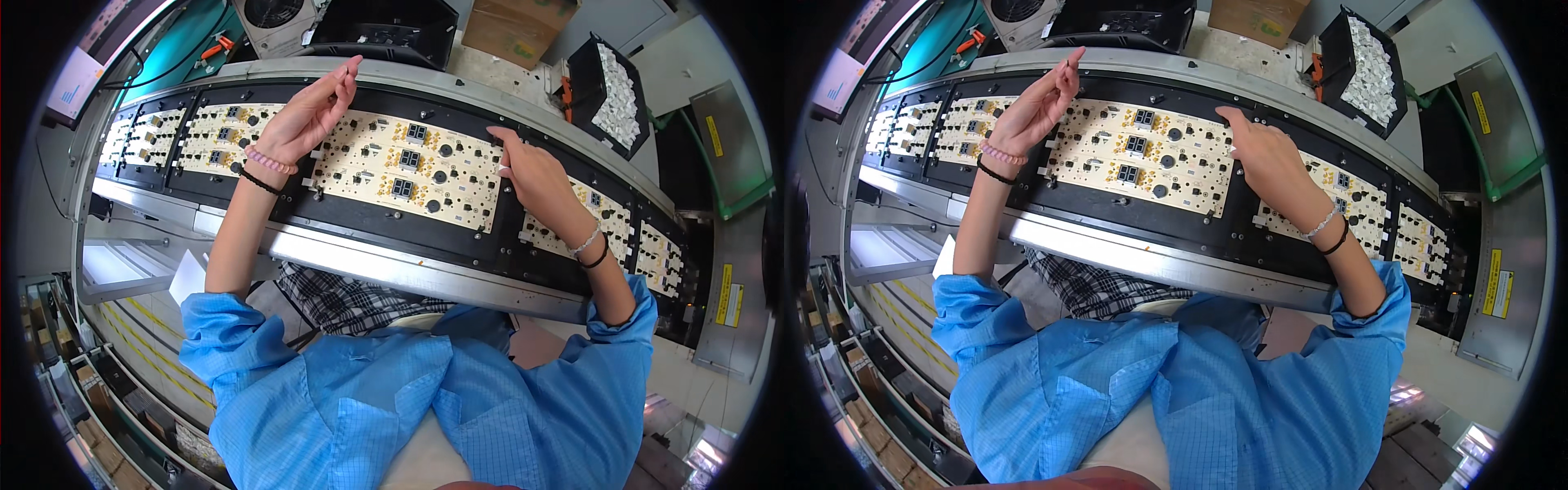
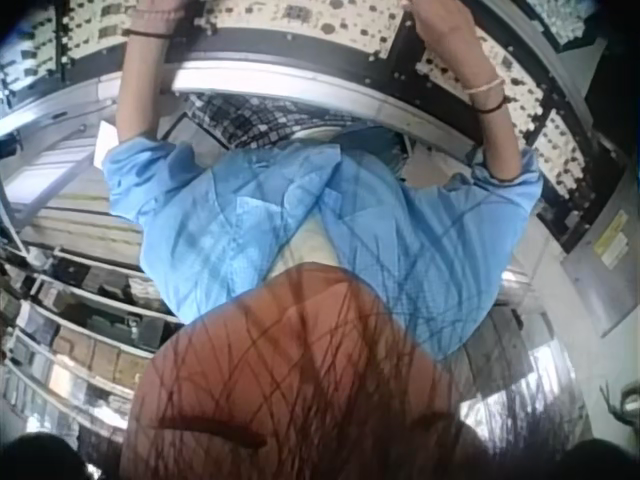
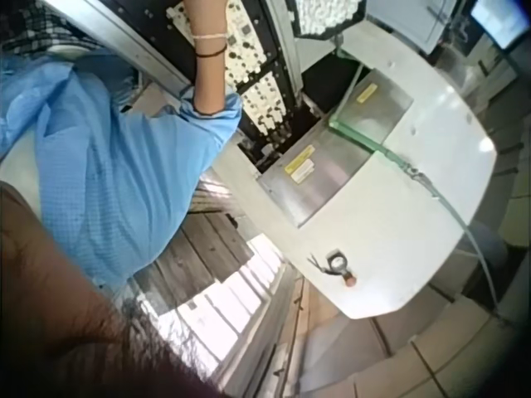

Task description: Placing small components onto printed circuit boards on a production assembly line.

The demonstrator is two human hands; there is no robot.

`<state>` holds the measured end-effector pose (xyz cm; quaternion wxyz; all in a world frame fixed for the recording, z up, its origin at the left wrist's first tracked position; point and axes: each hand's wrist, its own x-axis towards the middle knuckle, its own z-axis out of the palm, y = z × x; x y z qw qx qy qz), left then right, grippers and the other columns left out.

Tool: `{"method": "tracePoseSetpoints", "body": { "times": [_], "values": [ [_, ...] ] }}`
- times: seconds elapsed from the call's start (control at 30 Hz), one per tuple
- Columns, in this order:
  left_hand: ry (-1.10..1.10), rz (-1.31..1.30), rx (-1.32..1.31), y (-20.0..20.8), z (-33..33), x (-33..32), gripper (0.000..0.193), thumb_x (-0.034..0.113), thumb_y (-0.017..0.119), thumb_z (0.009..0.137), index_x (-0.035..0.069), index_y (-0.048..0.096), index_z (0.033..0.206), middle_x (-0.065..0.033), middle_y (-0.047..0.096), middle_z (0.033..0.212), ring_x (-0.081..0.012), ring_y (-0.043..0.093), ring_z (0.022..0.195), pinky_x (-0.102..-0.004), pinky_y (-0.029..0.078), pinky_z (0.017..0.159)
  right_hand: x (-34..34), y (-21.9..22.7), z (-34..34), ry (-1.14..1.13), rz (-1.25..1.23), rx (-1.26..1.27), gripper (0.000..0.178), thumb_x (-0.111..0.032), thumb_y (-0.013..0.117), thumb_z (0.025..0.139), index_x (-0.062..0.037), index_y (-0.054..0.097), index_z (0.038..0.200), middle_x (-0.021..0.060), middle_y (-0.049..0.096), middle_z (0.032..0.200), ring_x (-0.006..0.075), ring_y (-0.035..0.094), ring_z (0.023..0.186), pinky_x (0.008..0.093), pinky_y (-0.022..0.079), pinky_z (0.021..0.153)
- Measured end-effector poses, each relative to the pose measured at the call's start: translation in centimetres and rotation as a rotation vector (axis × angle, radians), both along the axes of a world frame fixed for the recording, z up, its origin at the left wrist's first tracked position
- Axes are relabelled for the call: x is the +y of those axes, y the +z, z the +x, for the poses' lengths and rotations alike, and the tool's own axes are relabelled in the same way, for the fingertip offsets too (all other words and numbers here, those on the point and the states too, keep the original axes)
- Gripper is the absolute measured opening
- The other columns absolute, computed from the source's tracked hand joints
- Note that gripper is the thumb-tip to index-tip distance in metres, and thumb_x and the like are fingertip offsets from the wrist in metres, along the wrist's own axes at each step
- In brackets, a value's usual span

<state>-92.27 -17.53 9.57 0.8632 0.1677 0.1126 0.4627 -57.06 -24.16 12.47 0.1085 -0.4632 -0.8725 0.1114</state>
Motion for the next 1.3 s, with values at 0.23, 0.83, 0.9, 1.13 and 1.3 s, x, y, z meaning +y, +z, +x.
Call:
{"method": "tracePoseSetpoints", "body": {
  "times": [0.23, 0.83, 0.9, 1.13, 1.3],
  "values": [
    [0.086, -0.085, -0.02, 0.1, 0.1, -0.3, 0.029, 0.008, 0.056, 0.096, -0.002, 0.055, 0.123, -0.0091, 0.059, 0.114, -0.0124, 0.06, 0.099, -0.0193, 0.056, 0.089, 0.8, -0.2, 0.5, -0.006, -0.15, 0.07, 0.057, 0.0, 0.062, 0.083, -0.0087, 0.041, 0.134, 0.0076, 0.055, 0.08, 0.027, 0.058, 0.076, 0.0366, 0.046, 0.068],
    [0.065, -0.06, -0.003, -0.3, -0.1, -0.3, 0.038, 0.01, 0.054, 0.098, 0.002, 0.048, 0.135, -0.0066, 0.054, 0.103, -0.0115, 0.054, 0.092, -0.0208, 0.052, 0.085, -8.2, 5.6, 12.7, -0.413, 0.001, 0.104, 0.016, -0.009, 0.061, 0.091, -0.0045, 0.059, 0.106, 0.004, 0.06, 0.089, 0.0107, 0.052, 0.068, 0.0238, 0.043, 0.062],
    [0.052, -0.266, -0.074, -0.8, -0.4, -0.2, 0.029, 0.011, 0.054, 0.098, -0.001, 0.053, 0.125, -0.0057, 0.055, 0.102, -0.0109, 0.054, 0.09, -0.0202, 0.053, 0.083, -10.3, 5.3, 13.0, -0.428, -0.098, 0.041, 0.014, -0.007, 0.062, 0.09, -0.0041, 0.058, 0.103, 0.0044, 0.059, 0.088, 0.0115, 0.053, 0.069, 0.0242, 0.043, 0.063],
    [0.103, -0.194, 0.112, 0.3, 0.7, -1.2, 0.017, 0.018, 0.055, 0.099, 0.001, 0.056, 0.102, -0.0002, 0.05, 0.087, -0.0055, 0.047, 0.074, -0.0155, 0.044, 0.061, -11.8, 4.0, 15.3, -0.46, 0.104, -0.106, 0.022, -0.002, 0.066, 0.082, -0.0037, 0.055, 0.101, 0.0083, 0.057, 0.089, 0.0213, 0.054, 0.068, 0.0301, 0.045, 0.062],
    [0.046, 0.003, 0.349, 0.1, -0.7, -0.5, 0.015, 0.02, 0.059, 0.097, 0.006, 0.054, 0.093, 0.0068, 0.038, 0.075, -0.0007, 0.028, 0.06, -0.0178, 0.023, 0.045, -11.5, 3.1, 17.1, -0.449, 0.019, -0.047, 0.023, -0.003, 0.068, 0.081, -0.0033, 0.055, 0.099, 0.0091, 0.057, 0.088, 0.0218, 0.054, 0.068, 0.0316, 0.045, 0.062]
  ]
}}
